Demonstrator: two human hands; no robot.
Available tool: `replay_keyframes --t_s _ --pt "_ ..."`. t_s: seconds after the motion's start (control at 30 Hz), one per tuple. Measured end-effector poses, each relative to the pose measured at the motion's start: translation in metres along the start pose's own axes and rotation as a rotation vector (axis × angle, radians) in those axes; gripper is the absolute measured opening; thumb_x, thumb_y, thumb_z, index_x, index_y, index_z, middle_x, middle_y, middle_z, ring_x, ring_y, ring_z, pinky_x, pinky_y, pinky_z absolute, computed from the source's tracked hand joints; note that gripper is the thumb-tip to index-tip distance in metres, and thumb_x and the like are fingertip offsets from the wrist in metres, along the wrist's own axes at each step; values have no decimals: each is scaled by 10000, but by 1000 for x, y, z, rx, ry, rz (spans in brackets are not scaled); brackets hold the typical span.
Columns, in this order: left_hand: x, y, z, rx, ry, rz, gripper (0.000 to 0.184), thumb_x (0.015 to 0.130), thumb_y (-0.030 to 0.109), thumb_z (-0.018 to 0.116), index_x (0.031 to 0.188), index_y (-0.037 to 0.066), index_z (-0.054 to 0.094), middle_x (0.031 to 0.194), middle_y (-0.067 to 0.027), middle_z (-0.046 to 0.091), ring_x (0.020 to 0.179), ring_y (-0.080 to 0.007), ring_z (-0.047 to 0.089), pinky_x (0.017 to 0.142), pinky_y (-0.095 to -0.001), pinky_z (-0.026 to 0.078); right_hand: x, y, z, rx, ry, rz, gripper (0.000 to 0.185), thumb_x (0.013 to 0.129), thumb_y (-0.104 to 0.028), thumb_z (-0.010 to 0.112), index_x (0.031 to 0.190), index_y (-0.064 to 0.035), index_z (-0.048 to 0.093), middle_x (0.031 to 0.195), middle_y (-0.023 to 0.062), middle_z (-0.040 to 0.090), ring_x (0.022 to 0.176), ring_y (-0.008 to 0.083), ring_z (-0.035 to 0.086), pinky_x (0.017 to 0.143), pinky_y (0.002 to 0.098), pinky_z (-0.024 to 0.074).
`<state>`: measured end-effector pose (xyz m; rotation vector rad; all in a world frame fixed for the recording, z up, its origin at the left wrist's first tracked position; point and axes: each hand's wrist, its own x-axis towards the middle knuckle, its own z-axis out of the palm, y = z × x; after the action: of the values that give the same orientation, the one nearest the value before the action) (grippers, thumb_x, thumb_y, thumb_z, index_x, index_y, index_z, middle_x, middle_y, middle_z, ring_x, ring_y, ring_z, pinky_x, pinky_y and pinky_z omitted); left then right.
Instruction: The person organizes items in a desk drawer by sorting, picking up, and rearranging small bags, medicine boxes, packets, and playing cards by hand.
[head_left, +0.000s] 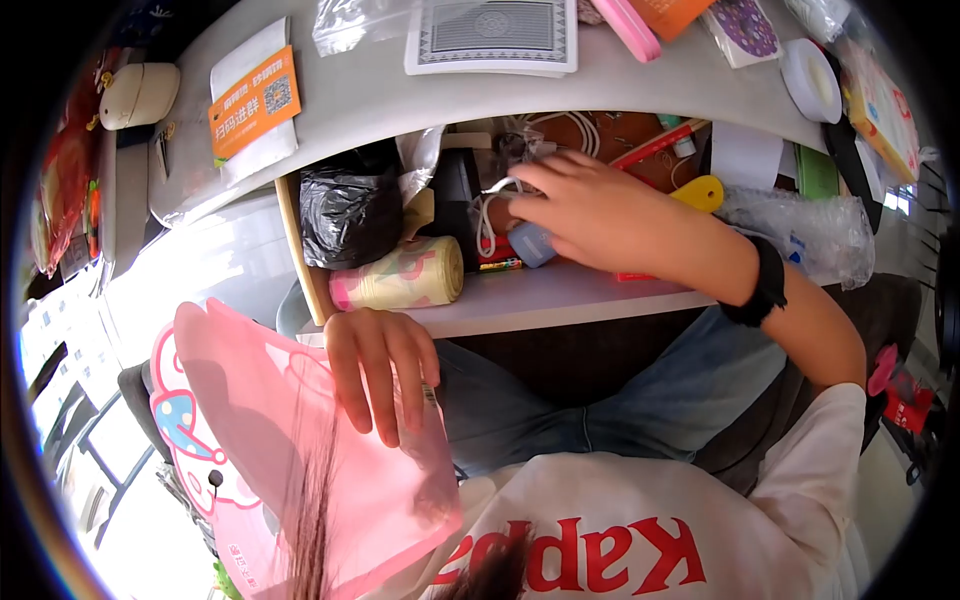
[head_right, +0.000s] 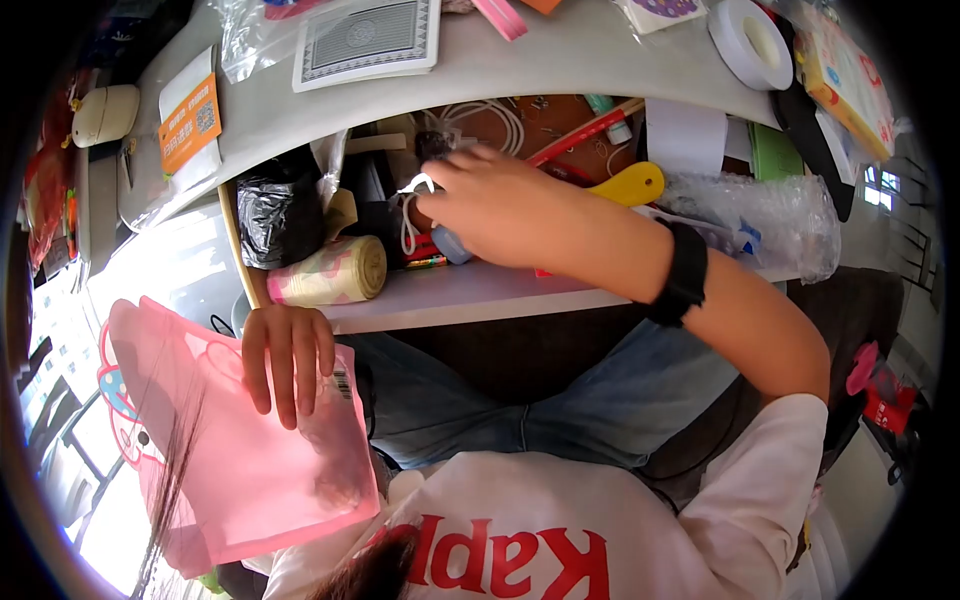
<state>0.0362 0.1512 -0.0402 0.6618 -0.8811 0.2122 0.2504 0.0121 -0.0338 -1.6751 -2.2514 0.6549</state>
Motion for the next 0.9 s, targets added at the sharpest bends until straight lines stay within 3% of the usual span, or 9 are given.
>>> replay_keyframes --t_s 0.1,0.3,0.43,0.53,0.63,0.73,0.9 --pt "0 1 0 18 14 -29 172 945 175 477 972 81 618 958 -96 681 954 -239 626 889 -369 398 14 12 -4 213 -179 157 253 696 -74 610 939 -40 550 989 121 529 973 305 529 873 419 418" --pt "1 2 -4 -23 22 -84 162 945 171 477 976 89 614 955 -90 682 954 -226 619 932 -368 373 8 -6 22 -4 -99 52 185 743 -105 574 912 -30 581 954 135 557 938 278 556 872 376 412" --pt "1 3 -5 8 27 -157 132 916 220 535 993 154 620 986 -45 680 969 -156 614 914 -321 383 3 -20 17 -44 -190 46 232 763 -119 554 970 -20 585 1038 174 556 960 264 557 885 343 399" --pt "-1 4 -5 15 20 -181 126 909 212 551 996 155 622 985 -50 680 969 -156 614 916 -320 385 -4 -24 22 -134 -177 12 241 764 -122 551 981 -22 582 1098 185 548 990 257 554 893 335 397" --pt "-2 1 -5 -15 2 -151 130 921 161 527 997 99 613 971 -98 677 962 -225 616 930 -370 381 0 -29 21 -133 -193 25 241 760 -127 553 976 -25 583 1128 194 547 1006 253 558 887 331 407" --pt "-1 1 -5 2 6 -168 133 918 166 534 1001 98 613 970 -103 676 959 -228 619 912 -373 395 4 -32 34 -146 -90 16 248 751 -121 562 981 -33 585 1103 186 563 986 251 573 869 332 422" --pt "-4 -2 -2 -2 49 -179 159 930 196 513 995 91 612 959 -123 675 941 -246 624 896 -383 404 9 -35 40 -119 -138 32 244 750 -114 562 981 -39 582 1048 159 586 951 254 590 851 340 434"
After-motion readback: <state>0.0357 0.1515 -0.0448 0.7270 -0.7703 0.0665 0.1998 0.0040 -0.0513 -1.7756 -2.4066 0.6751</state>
